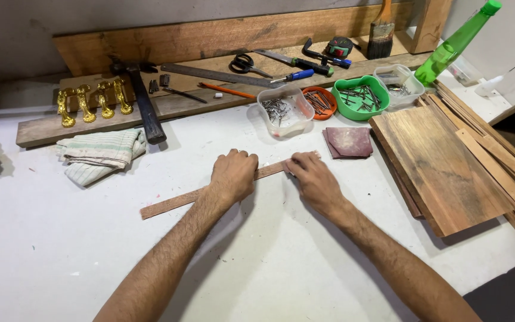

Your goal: Sand the surface of small wooden strips using a sanding block.

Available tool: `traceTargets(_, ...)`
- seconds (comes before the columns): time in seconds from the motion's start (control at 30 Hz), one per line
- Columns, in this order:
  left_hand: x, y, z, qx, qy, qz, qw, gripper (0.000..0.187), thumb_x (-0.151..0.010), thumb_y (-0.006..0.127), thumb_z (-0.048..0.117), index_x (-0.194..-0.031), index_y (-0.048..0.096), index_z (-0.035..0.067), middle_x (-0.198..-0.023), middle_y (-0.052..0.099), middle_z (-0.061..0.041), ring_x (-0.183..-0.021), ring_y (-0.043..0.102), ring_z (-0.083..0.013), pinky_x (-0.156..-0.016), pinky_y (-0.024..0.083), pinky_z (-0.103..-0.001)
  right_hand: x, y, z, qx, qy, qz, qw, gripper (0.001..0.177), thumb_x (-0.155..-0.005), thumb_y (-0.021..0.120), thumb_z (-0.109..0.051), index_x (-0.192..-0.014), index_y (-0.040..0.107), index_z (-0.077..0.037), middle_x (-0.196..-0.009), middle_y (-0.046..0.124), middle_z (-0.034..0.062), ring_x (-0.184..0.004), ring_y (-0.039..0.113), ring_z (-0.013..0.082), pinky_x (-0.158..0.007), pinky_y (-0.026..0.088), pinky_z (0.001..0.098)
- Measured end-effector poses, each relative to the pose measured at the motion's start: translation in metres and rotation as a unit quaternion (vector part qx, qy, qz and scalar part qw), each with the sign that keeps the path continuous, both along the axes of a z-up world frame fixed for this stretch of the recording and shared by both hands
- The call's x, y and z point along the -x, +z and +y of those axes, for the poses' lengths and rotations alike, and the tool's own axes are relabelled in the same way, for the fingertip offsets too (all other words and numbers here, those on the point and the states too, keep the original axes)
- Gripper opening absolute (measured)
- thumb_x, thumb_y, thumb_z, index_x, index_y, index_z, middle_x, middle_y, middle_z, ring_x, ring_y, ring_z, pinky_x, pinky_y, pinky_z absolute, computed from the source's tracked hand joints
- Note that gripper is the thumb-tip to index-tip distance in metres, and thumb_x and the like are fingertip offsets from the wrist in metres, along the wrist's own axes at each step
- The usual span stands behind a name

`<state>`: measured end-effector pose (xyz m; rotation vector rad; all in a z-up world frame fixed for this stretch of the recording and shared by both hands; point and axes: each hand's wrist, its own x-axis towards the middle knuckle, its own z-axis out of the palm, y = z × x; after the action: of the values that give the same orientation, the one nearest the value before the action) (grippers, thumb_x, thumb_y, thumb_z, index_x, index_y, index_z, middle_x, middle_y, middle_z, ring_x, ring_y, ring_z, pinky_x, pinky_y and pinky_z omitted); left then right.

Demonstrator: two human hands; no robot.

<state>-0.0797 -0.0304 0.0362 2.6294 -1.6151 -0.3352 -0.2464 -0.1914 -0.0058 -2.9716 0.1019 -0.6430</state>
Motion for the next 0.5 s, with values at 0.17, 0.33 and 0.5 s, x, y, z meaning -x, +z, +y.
traceTargets(0.17,-0.003,-0.008,-0.001,0.006,0.001,0.01,1.0,0.015,-0.095,0.066,0.012,-0.108,0.072,0.004,-0.096,0.07,-0.013,-0.094,0.063,-0.023,-0.083,0.058,-0.043,0.004,-0.005,-0.018,0.015,-0.115,0.0,0.993,0.035,-0.086,0.066,0.002,-0.121,0.068,0.001,-0.118,0.063,0.0172,-0.112,0.059,0.0343,-0.096,0.053,0.0438)
traceTargets(0.33,-0.002,0.001,-0.003,-0.006,0.005,0.017,1.0,0.015,-0.095,0.067,0.011,-0.107,0.072,0.005,-0.098,0.071,-0.013,-0.098,0.064,-0.0232,-0.084,0.058,-0.044,-0.007,0.004,0.023,-0.037,-0.091,-0.039,0.994,0.03,-0.091,0.065,-0.001,-0.121,0.069,-0.002,-0.114,0.064,0.0161,-0.111,0.058,0.0338,-0.095,0.053,0.0435)
traceTargets(0.5,0.002,0.015,-0.003,-0.041,-0.003,-0.004,0.999,0.016,-0.094,0.07,0.016,-0.107,0.071,0.008,-0.098,0.071,-0.011,-0.099,0.063,-0.023,-0.085,0.057,-0.046,-0.005,0.021,0.031,-0.114,0.018,-0.015,0.993,0.025,-0.094,0.07,-0.012,-0.118,0.071,-0.005,-0.112,0.068,0.0085,-0.109,0.063,0.0277,-0.091,0.055,0.0406)
